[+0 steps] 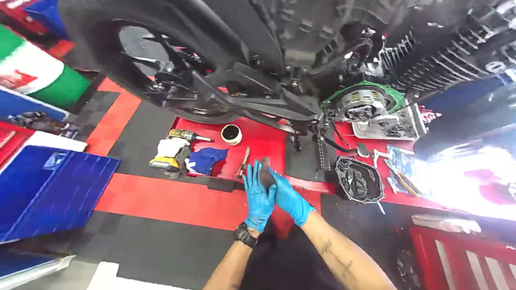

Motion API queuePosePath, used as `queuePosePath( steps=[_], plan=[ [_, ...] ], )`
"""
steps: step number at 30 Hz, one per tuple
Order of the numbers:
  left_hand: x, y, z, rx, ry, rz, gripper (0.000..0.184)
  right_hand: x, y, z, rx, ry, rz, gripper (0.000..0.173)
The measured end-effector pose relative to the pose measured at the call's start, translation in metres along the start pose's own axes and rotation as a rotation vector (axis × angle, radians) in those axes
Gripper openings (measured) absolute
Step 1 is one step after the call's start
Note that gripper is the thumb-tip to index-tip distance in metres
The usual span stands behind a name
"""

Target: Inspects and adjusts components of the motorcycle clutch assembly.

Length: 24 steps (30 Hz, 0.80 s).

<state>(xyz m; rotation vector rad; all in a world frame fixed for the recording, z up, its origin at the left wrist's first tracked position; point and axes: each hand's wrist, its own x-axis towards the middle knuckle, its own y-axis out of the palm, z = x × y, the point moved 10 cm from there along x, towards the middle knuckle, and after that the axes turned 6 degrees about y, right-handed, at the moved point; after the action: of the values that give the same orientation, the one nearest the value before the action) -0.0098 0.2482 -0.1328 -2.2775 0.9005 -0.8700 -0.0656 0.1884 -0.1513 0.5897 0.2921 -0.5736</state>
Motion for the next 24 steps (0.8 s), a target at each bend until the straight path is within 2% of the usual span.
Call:
queuePosePath(
  steps=[2, 4, 7, 8, 11, 13, 15, 17, 18, 19, 21, 22, 24],
  plan=[
    [-0.011, -0.01, 0.017, -0.017, -0.037, -0.139, 0.077, 0.001, 0.014, -0.005, -0.136, 0.044, -0.036, 0.047],
    [-0.013, -0.017, 0.026, 0.006, -0.032, -0.255, 0.077, 0.001, 0.023, -0.009, -0.193, 0.117, -0.067, 0.047],
    [-0.002, -0.019, 0.03, 0.033, -0.08, -0.273, 0.07, 0.001, 0.018, -0.025, -0.118, 0.158, -0.093, 0.053],
    [0.004, -0.017, 0.032, 0.031, -0.153, -0.234, 0.066, 0.003, 0.014, -0.031, -0.086, 0.158, -0.084, 0.055],
    [0.014, 0.001, 0.053, -0.109, -0.517, -0.042, 0.062, 0.003, 0.002, -0.042, -0.03, 0.18, -0.118, 0.052],
    [0.016, 0.015, 0.067, -0.323, -0.733, -0.033, 0.064, -0.004, -0.01, -0.044, 0.018, 0.203, -0.148, 0.049],
    [0.016, 0.035, 0.081, -0.689, -0.893, -0.114, 0.062, -0.014, -0.026, -0.047, 0.126, 0.241, -0.139, 0.055],
    [0.021, 0.05, 0.096, -0.976, -0.955, -0.198, 0.056, -0.019, -0.034, -0.04, 0.256, 0.193, -0.02, 0.072],
    [0.022, 0.053, 0.104, -1.029, -0.978, -0.221, 0.054, -0.021, -0.039, -0.033, 0.277, 0.149, 0.018, 0.077],
    [0.02, 0.056, 0.108, -1.045, -0.993, -0.204, 0.053, -0.021, -0.049, -0.025, 0.247, 0.089, 0.009, 0.075],
    [0.01, 0.061, 0.098, -1.014, -1.007, -0.077, 0.051, -0.012, -0.079, -0.01, 0.062, -0.052, -0.137, 0.06],
    [0.002, 0.064, 0.085, -0.989, -1.019, -0.002, 0.052, -0.005, -0.093, -0.005, -0.079, -0.112, -0.222, 0.052],
    [-0.017, 0.08, 0.052, -0.992, -1.036, 0.118, 0.049, 0.007, -0.102, -0.002, -0.332, -0.201, -0.294, 0.048]
  ],
)
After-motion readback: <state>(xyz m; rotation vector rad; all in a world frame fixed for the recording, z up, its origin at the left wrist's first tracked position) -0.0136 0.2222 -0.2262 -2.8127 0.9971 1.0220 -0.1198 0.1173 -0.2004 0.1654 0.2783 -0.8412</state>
